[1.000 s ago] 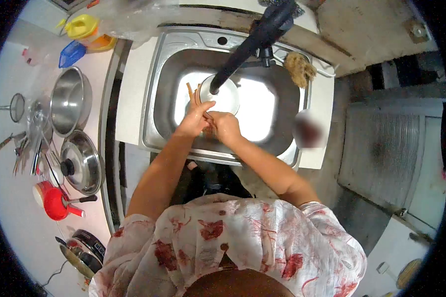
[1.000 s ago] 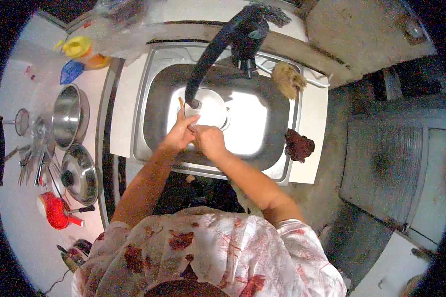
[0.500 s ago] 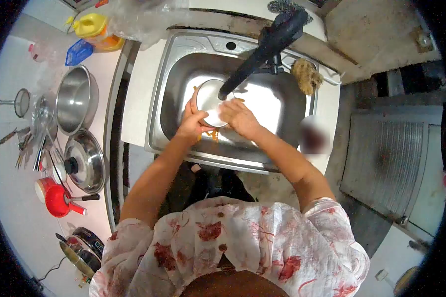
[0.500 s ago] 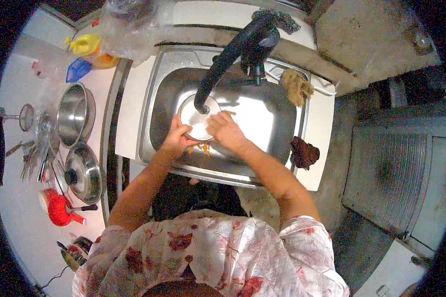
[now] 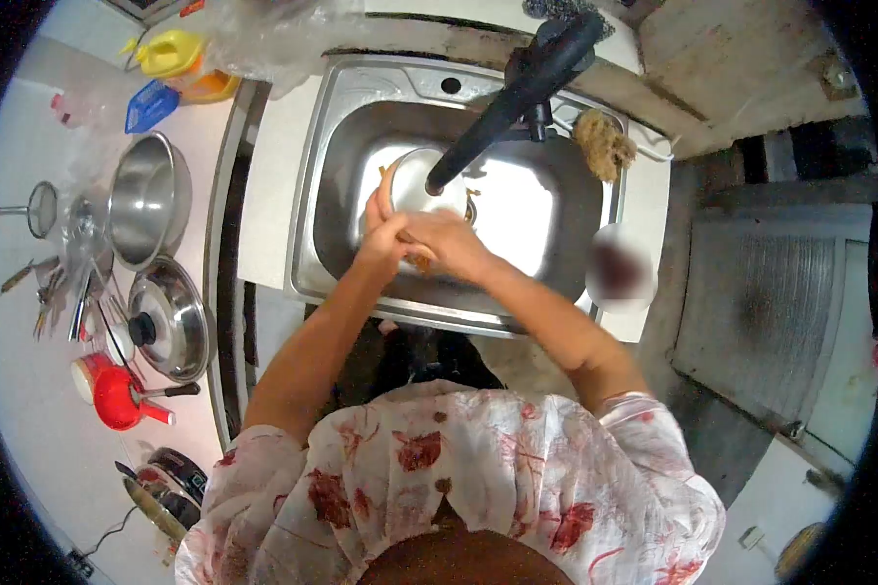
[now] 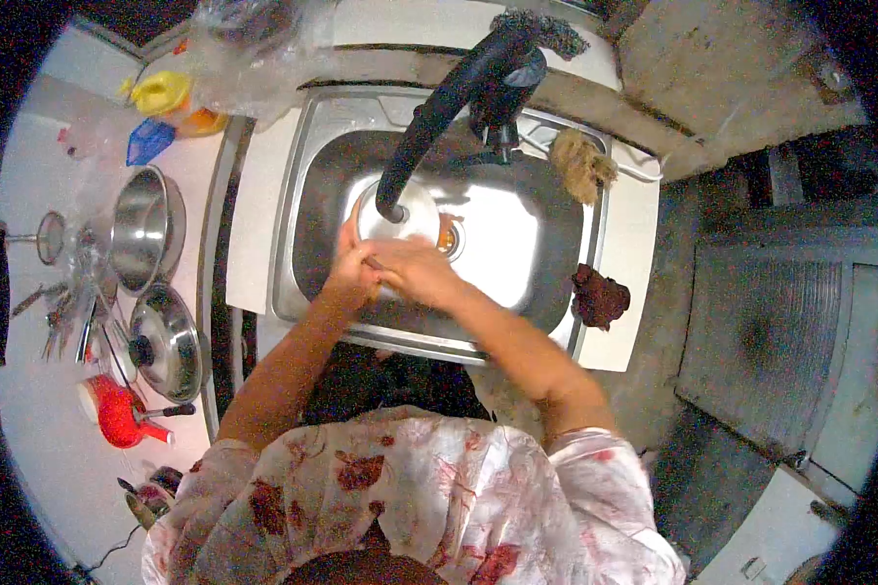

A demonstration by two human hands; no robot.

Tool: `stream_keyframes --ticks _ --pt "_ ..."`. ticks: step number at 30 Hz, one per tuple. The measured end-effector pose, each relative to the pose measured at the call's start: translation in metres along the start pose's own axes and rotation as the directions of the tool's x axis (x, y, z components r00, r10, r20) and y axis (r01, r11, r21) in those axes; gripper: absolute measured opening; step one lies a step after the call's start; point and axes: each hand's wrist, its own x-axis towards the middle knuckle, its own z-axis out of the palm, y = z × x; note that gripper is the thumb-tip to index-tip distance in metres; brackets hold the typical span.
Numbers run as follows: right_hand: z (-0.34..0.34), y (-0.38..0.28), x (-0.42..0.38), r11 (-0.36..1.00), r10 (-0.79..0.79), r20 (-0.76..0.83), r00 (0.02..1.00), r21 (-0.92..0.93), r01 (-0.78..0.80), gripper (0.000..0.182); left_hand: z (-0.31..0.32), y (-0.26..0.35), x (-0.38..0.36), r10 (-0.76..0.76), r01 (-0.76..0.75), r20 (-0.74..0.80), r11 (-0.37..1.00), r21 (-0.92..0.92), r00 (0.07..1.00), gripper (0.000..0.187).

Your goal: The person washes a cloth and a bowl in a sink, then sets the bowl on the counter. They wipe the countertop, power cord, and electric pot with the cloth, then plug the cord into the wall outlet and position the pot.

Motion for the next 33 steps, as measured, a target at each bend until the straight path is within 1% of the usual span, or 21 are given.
stream_keyframes --ticks 1,2,4,5,8,9,10,12,14,15,16,18,19,22,23,24,26,28,30,32,33 --pt "-0.001 0.034 -0.014 0.916 -0.049 0.136 0.989 -0.389 0.099 0.024 0.016 0.023 -0.012 -0.085 0.084 -0.022 0.995 -0.045 0.996 0.066" --pt "-0.008 0.042 -0.018 0.886 -0.147 0.043 0.988 -0.438 0.151 0.022 0.021 0.027 -0.011 -0.080 0.079 -0.019 0.996 -0.046 0.997 0.066" --pt "0.006 0.023 -0.012 0.934 0.068 -0.024 0.997 -0.349 -0.072 0.023 0.028 0.027 -0.011 -0.019 0.016 -0.084 0.999 -0.043 0.996 0.066" --pt "0.017 0.003 -0.002 0.945 0.296 -0.021 0.955 -0.138 -0.296 0.026 0.018 0.004 0.006 0.208 -0.209 -0.028 0.977 -0.051 0.978 0.067" --pt "0.007 0.011 -0.004 0.969 0.099 0.042 0.994 0.223 -0.106 0.031 -0.006 -0.003 0.005 0.018 -0.018 -0.020 1.000 0.009 1.000 0.069" --pt "-0.004 0.029 -0.016 0.967 0.021 0.106 0.994 -0.253 0.006 0.029 0.014 0.021 -0.009 -0.070 0.070 -0.053 0.998 0.006 0.996 0.069" --pt "-0.021 0.037 -0.013 0.932 -0.083 0.137 0.987 -0.339 0.126 0.028 0.018 0.019 -0.012 -0.070 0.071 -0.054 0.997 0.005 0.996 0.069" --pt "-0.017 0.031 0.009 0.862 0.055 0.052 0.997 -0.507 -0.021 0.027 0.028 0.012 -0.015 -0.121 0.151 -0.147 0.964 0.220 0.982 0.070" --pt "0.003 0.020 0.020 0.909 0.211 0.015 0.977 -0.371 -0.191 0.026 0.025 0.003 -0.004 -0.066 0.114 -0.189 0.960 0.255 0.980 0.071" --pt "-0.004 0.010 0.019 0.893 0.397 0.226 0.889 0.126 -0.431 0.026 0.013 0.007 0.001 -0.138 0.180 -0.181 0.955 0.235 0.974 0.071" --pt "0.002 0.016 0.010 0.892 0.397 0.223 0.890 0.133 -0.431 0.026 0.012 0.018 0.000 -0.210 0.246 -0.174 0.943 0.222 0.962 0.072" --pt "0.005 0.029 -0.010 0.999 0.033 0.140 0.990 0.020 -0.037 0.034 0.013 0.025 -0.007 -0.205 0.263 -0.219 0.923 0.281 0.954 0.070" --pt "-0.007 0.036 -0.010 0.992 0.033 0.275 0.961 -0.123 0.001 0.044 0.015 0.023 -0.007 -0.191 0.244 -0.205 0.929 0.277 0.960 0.068" --pt "-0.001 0.027 0.010 0.975 0.221 0.160 0.962 -0.029 -0.219 0.046 0.020 0.020 0.002 -0.177 0.227 -0.182 0.925 0.305 0.967 0.062" --pt "0.019 0.036 0.008 0.868 0.254 0.195 0.947 0.386 -0.312 0.043 0.019 0.021 0.004 -0.178 0.236 -0.194 0.913 0.334 0.965 0.059" --pt "0.013 0.025 0.003 0.866 0.253 0.196 0.947 0.390 -0.312 0.043 0.014 0.022 0.005 -0.181 0.249 -0.209 0.896 0.367 0.961 0.056" --pt "-0.013 -0.006 -0.013 0.943 0.228 0.408 0.884 0.133 -0.305 0.037 0.003 0.028 0.008 -0.156 0.180 -0.095 0.913 0.367 0.983 0.051" --pt "-0.010 0.000 -0.022 0.973 0.231 0.380 0.896 -0.092 -0.212 0.038 0.010 0.034 0.010 -0.360 0.377 -0.113 0.877 0.298 0.926 0.053" --pt "-0.003 0.013 -0.019 0.861 0.496 0.110 0.861 0.065 -0.504 0.037 0.023 0.038 0.011 -0.407 0.421 -0.114 0.850 0.317 0.906 0.056" --pt "0.004 0.023 -0.019 0.755 0.570 -0.036 0.821 0.418 -0.506 0.031 0.032 0.037 0.004 -0.467 0.504 -0.193 0.773 0.386 0.863 0.058" --pt "0.007 0.035 -0.021 0.594 0.642 0.035 0.766 0.609 -0.526 0.032 0.043 0.045 0.000 -0.466 0.527 -0.255 0.680 0.509 0.847 0.062"
